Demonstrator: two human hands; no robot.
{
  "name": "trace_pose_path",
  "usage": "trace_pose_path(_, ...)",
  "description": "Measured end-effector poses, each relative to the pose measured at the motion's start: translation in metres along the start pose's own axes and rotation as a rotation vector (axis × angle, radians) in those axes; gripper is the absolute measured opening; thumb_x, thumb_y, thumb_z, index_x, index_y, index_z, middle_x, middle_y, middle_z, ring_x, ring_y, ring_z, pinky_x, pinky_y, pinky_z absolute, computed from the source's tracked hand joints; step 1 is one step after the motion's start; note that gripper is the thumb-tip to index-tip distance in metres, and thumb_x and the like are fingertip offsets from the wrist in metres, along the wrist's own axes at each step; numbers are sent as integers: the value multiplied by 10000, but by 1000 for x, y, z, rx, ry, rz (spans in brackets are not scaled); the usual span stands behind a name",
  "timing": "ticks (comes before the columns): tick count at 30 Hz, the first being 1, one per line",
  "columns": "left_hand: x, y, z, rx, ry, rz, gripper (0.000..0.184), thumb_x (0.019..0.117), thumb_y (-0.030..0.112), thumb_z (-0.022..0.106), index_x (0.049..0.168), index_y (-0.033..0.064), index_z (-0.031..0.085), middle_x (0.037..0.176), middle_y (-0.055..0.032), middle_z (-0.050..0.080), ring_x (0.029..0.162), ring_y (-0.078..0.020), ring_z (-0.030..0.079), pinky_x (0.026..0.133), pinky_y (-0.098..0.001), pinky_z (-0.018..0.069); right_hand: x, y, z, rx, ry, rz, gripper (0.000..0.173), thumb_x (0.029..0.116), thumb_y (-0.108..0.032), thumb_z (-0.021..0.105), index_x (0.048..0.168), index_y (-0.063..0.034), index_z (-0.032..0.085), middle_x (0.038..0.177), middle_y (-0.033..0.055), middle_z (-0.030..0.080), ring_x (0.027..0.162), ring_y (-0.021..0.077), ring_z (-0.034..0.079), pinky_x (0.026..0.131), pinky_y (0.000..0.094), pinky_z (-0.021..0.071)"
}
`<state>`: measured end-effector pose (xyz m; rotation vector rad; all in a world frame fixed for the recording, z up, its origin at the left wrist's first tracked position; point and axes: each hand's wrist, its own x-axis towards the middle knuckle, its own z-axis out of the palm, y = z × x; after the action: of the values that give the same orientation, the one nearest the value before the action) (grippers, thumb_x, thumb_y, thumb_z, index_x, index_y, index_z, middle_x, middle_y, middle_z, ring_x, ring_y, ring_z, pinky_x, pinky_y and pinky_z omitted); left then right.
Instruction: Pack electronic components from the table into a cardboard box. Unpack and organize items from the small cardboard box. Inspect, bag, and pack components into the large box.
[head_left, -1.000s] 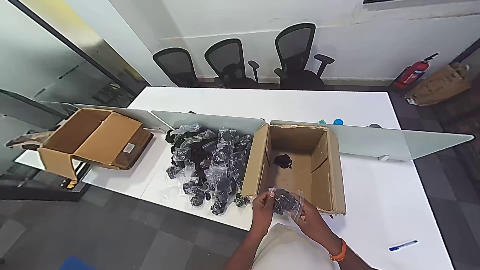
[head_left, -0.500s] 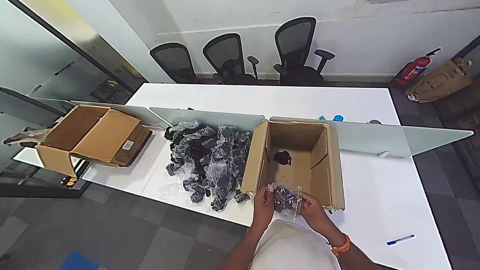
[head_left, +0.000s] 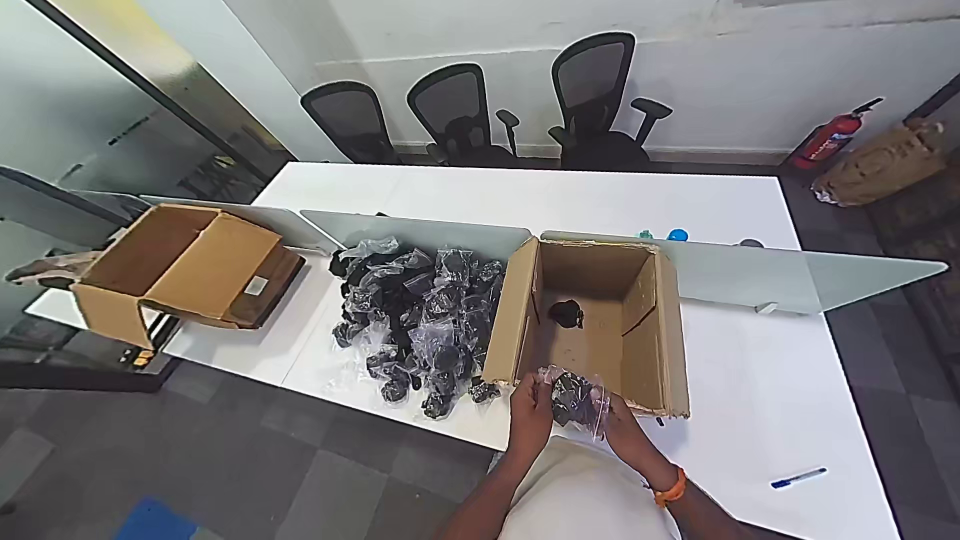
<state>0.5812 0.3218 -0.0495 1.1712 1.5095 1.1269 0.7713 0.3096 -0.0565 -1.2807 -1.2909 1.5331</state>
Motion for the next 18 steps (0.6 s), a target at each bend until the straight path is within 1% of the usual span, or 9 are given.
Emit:
trace_pose_path(2, 0, 1, 0, 3, 1, 20, 181, 1042, 153, 550, 973, 7, 631, 690, -34, 592, 589, -111, 574, 586, -284, 518, 1, -2, -1, -11, 16, -36, 305, 1092, -172, 372, 1216, -53, 624, 1005, 12, 683, 860, 53, 661, 745, 251, 573)
trace_pose_path(5, -1, 1, 3, 3, -8, 48, 174, 1043, 149, 554, 999, 1, 634, 727, -45, 636, 633, -117, 627, 626, -291, 560, -1, 2, 1, -3, 20, -134, 390, 1069, -91, 361, 1405, 34, 517, 1322, 88, 637, 1221, 59, 597, 1075, 244, 486)
trace_pose_path(7, -1, 1, 4, 4, -5, 65, 163, 1037, 140, 557, 985, 6, 632, 750, -43, 637, 661, -110, 628, 647, -280, 557, -3, 4, 3, -4, 34, -137, 450, 1056, -81, 315, 1451, 83, 453, 1423, 148, 565, 1322, 81, 530, 1144, 253, 419)
trace_pose_path(9, 0, 0, 5, 6, 1, 81, 163, 1035, 134, 553, 973, 7, 634, 756, -40, 632, 664, -103, 621, 647, -270, 549, -5, 4, 2, 28, 33, -91, 483, 1048, -144, 285, 1453, 57, 454, 1389, 114, 586, 1249, 63, 570, 1065, 249, 483)
trace_pose_path(11, -1, -1, 4, 15, -3, 98, 152, 1033, 119, 546, 970, 5, 625, 758, -35, 623, 667, -94, 613, 651, -264, 544, -2, 4, 2, 86, 45, 9, 496, 1051, -263, 271, 1414, -8, 492, 1172, 52, 658, 946, 67, 649, 776, 266, 567)
trace_pose_path(13, -3, -1, 4, 30, -20, 129, 143, 1025, 109, 545, 993, -3, 628, 777, -43, 634, 689, -97, 625, 669, -271, 554, 2, 2, 0, 148, 19, 85, 496, 1067, -365, 283, 1388, -59, 504, 1028, 31, 674, 738, 97, 632, 578, 274, 534)
trace_pose_path(14, -4, -1, 3, 46, -28, 149, 153, 1023, 113, 548, 1016, -11, 639, 796, -47, 650, 707, -98, 639, 686, -274, 566, 2, -1, 0, 169, 0, 107, 503, 1074, -425, 296, 1379, -87, 508, 1005, 24, 673, 696, 101, 619, 531, 264, 514)
trace_pose_path(16, -5, -2, 4, 66, -25, 164, 150, 1021, 124, 550, 998, -3, 627, 753, -36, 619, 658, -96, 607, 643, -270, 544, 4, -4, 0, 190, 17, 135, 433, 1071, -375, 313, 1323, -107, 542, 983, 19, 669, 706, 98, 615, 534, 260, 506)
trace_pose_path(18, -5, -3, 4, 76, -4, 174, 158, 1023, 142, 563, 971, 5, 624, 705, -24, 587, 603, -93, 570, 595, -267, 519, 4, -7, 0, 207, 27, 125, 401, 1090, -300, 344, 1330, -70, 567, 1119, 40, 688, 963, 108, 673, 794, 303, 588)
